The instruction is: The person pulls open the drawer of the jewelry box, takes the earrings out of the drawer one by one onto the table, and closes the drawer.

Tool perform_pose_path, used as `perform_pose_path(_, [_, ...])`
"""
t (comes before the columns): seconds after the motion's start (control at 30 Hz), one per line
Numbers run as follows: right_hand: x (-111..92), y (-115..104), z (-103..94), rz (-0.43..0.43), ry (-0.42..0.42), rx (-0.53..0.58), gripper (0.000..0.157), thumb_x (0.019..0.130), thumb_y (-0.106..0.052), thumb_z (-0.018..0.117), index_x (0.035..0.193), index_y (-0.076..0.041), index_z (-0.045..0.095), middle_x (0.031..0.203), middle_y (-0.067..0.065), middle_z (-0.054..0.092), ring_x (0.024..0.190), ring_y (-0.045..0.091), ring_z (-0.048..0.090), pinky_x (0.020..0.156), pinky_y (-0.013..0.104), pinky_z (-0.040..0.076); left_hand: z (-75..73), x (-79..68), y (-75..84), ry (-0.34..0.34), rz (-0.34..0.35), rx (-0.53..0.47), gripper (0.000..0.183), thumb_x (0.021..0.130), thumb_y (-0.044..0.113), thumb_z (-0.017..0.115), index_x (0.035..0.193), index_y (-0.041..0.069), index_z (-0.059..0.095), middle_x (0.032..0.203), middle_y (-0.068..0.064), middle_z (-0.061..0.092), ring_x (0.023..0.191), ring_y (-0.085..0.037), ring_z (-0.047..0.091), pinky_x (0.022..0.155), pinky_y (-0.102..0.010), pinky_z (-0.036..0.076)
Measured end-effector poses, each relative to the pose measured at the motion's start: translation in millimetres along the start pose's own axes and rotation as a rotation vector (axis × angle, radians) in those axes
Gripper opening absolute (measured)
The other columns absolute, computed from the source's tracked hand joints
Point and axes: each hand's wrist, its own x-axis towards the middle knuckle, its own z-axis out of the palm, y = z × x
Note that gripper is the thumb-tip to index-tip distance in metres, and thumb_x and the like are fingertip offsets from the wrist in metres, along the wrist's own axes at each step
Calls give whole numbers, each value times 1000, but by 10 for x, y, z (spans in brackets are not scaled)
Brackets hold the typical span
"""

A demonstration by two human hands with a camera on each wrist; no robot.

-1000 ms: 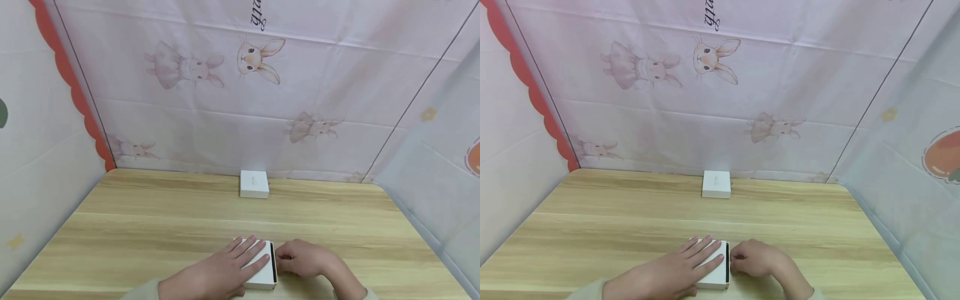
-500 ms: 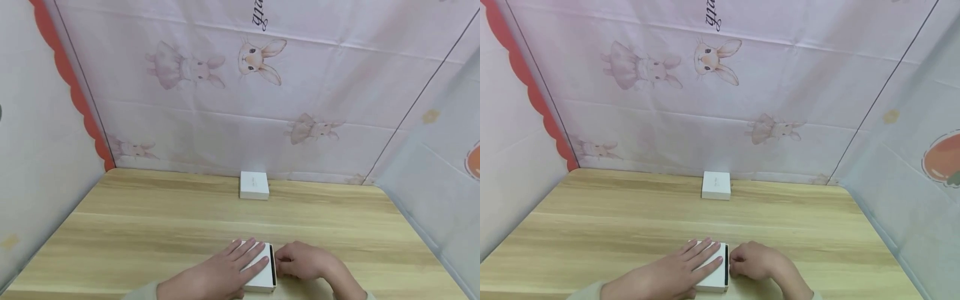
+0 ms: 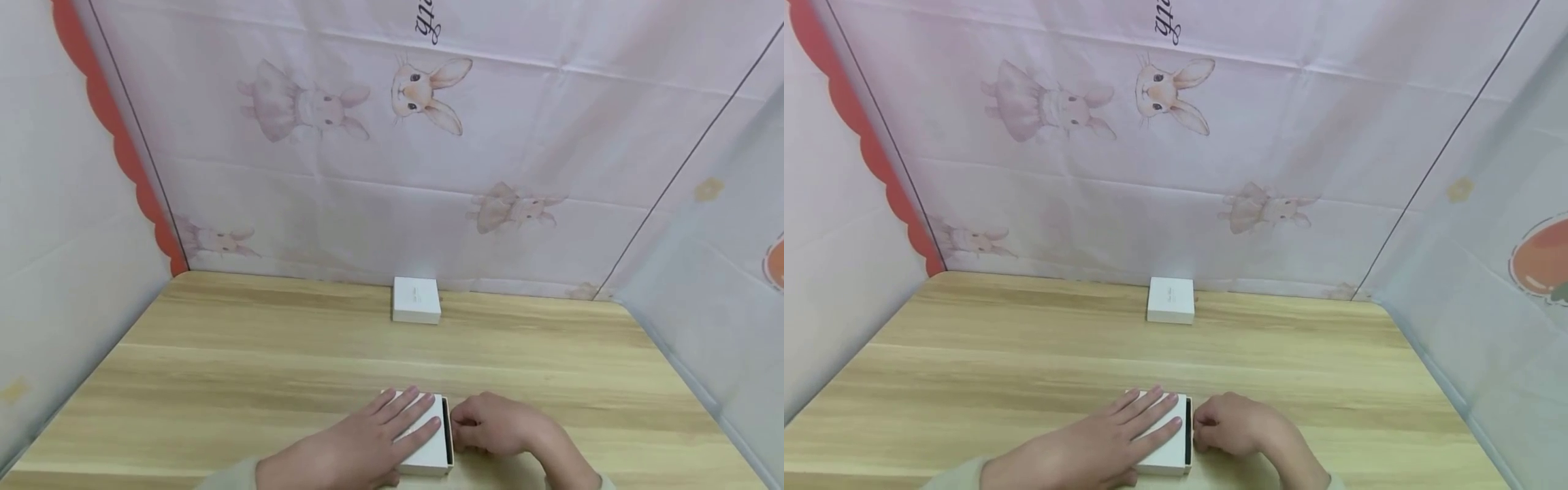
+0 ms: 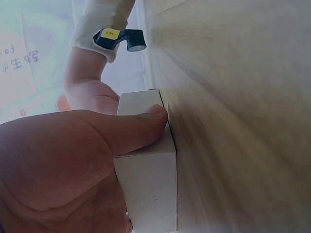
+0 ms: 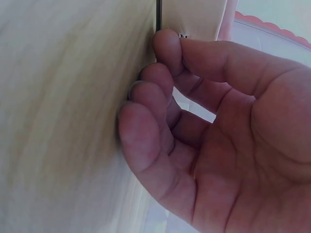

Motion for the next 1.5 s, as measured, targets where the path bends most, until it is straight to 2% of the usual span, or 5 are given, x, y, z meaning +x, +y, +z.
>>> perform_pose_path(0.63, [-14,-18,-37,34,-6,19,17,92,-14,61,75,-14,64,62,-8,54,55,6,54,51,24,47,-41,23,-8,-33,-11,-28,84,95,52,59,160,16,20,166,-13,17,152,-30,21,120,-43,30])
perform_pose_path(1.0, [-37,5,5,24,-12,43,16,91,-13,62,74,-14,64,62,-5,56,54,5,53,50,23,46,-34,19,18,-31,-4,-9,85,94,53,60,160,16,22,166,-13,19,151,-30,23,119,-42,31])
perform_pose_path(1.27, [-32,-3,-2,36,-10,37,16,90,-12,62,75,-14,64,63,-6,57,56,7,55,51,24,48,-24,18,13,-48,-8,-48,85,95,52,59,161,17,18,167,-13,15,152,-30,20,120,-43,30])
perform_pose_path(1.5, [-28,-12,-1,29,-15,44,15,89,-11,62,74,-13,64,63,-6,57,55,7,55,51,23,48,-35,0,18,-54,-12,-42,85,96,52,58,161,16,18,167,-13,14,152,-30,20,120,-43,29])
